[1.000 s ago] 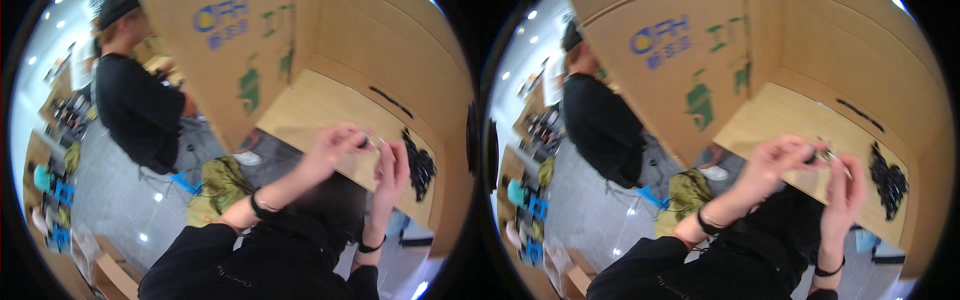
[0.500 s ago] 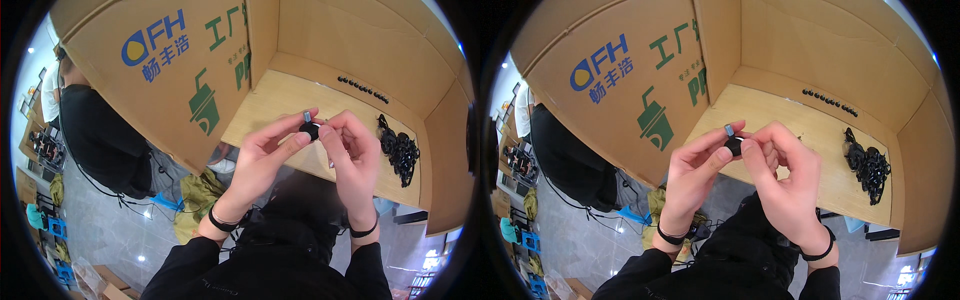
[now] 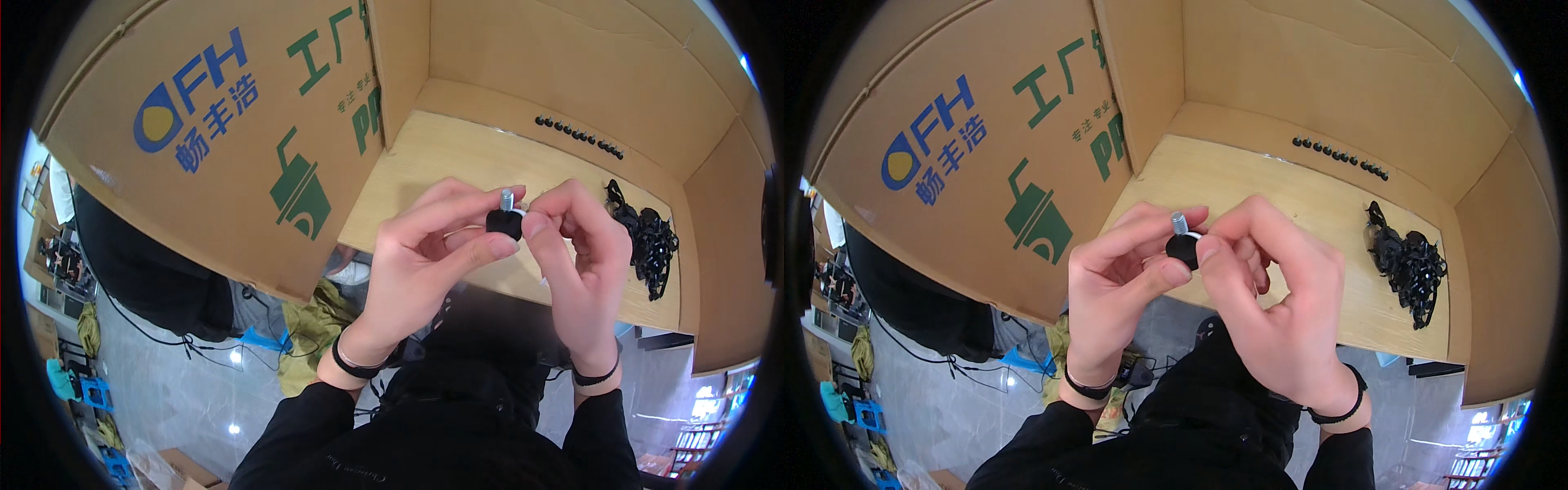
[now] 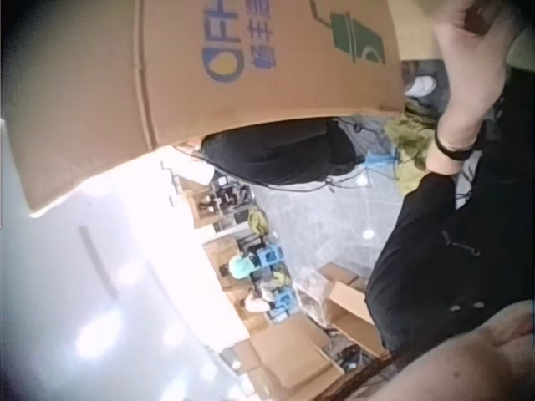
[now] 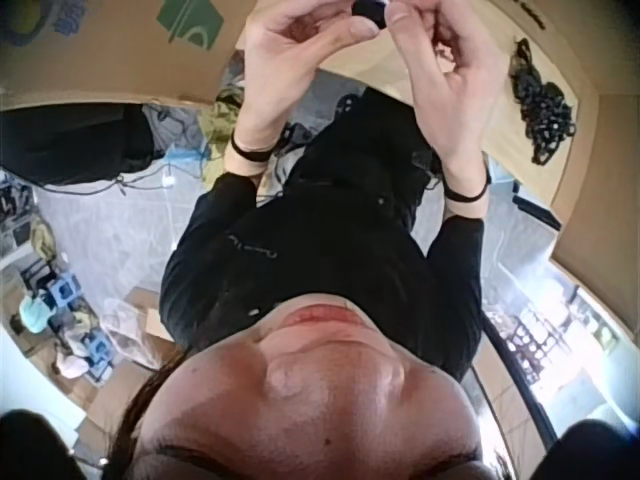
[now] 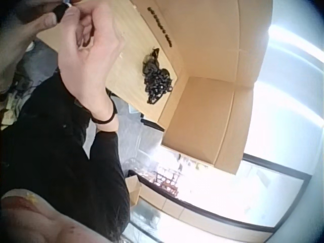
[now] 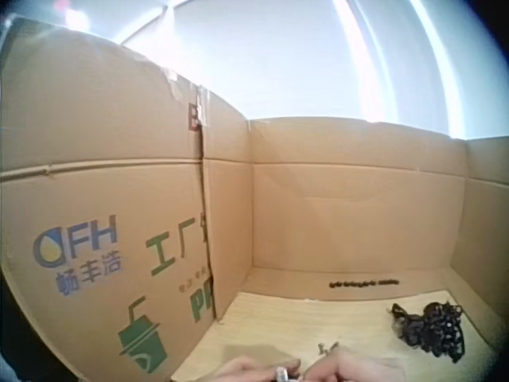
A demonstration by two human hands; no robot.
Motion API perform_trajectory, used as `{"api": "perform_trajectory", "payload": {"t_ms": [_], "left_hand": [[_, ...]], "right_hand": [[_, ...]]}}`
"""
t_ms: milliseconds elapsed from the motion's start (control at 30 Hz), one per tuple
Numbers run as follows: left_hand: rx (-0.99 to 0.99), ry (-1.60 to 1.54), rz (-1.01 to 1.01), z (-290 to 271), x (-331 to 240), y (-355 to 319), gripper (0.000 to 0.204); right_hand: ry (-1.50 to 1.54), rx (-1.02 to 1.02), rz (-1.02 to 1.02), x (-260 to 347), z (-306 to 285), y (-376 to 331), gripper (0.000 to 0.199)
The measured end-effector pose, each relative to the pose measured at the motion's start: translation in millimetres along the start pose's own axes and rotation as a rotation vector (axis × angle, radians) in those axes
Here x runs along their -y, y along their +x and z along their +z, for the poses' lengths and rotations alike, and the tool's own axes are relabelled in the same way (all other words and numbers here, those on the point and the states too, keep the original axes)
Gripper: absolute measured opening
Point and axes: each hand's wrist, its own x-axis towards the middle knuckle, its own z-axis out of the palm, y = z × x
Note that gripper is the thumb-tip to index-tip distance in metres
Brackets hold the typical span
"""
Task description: Assembling small black plastic components by inserting metal screws and attaching small wires.
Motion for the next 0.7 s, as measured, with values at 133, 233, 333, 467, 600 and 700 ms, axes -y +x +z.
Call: {"api": "perform_trajectory", "payload": {"t_ms": [133,233,333,467,600,700], "left_hand": [[0.02,-0.119,0.049,1.1,5.1,5.5,0.041],[0.051,-0.11,0.015,-4.7,4.0,7.9,0.041],[0.075,-0.098,0.0,-15.4,7.4,8.8,0.041],[0.083,-0.102,-0.056,-21.5,12.1,14.5,0.04],[0.078,-0.135,-0.056,-17.9,20.1,20.6,0.039],[0.102,-0.072,-0.111,-10.6,22.2,23.0,0.039]], "right_hand": [[-0.057,0.014,-0.048,-7.3,-1.3,2.5,0.007],[-0.086,0.023,-0.028,-12.0,0.0,6.6,0.007],[-0.096,0.065,-0.062,-17.1,1.3,12.5,0.007],[-0.088,0.115,-0.061,-23.3,4.8,19.4,0.007],[-0.079,0.11,-0.071,-35.4,0.9,22.1,0.007],[-0.061,0.054,-0.101,-43.0,-5.3,16.9,0.006]]}}
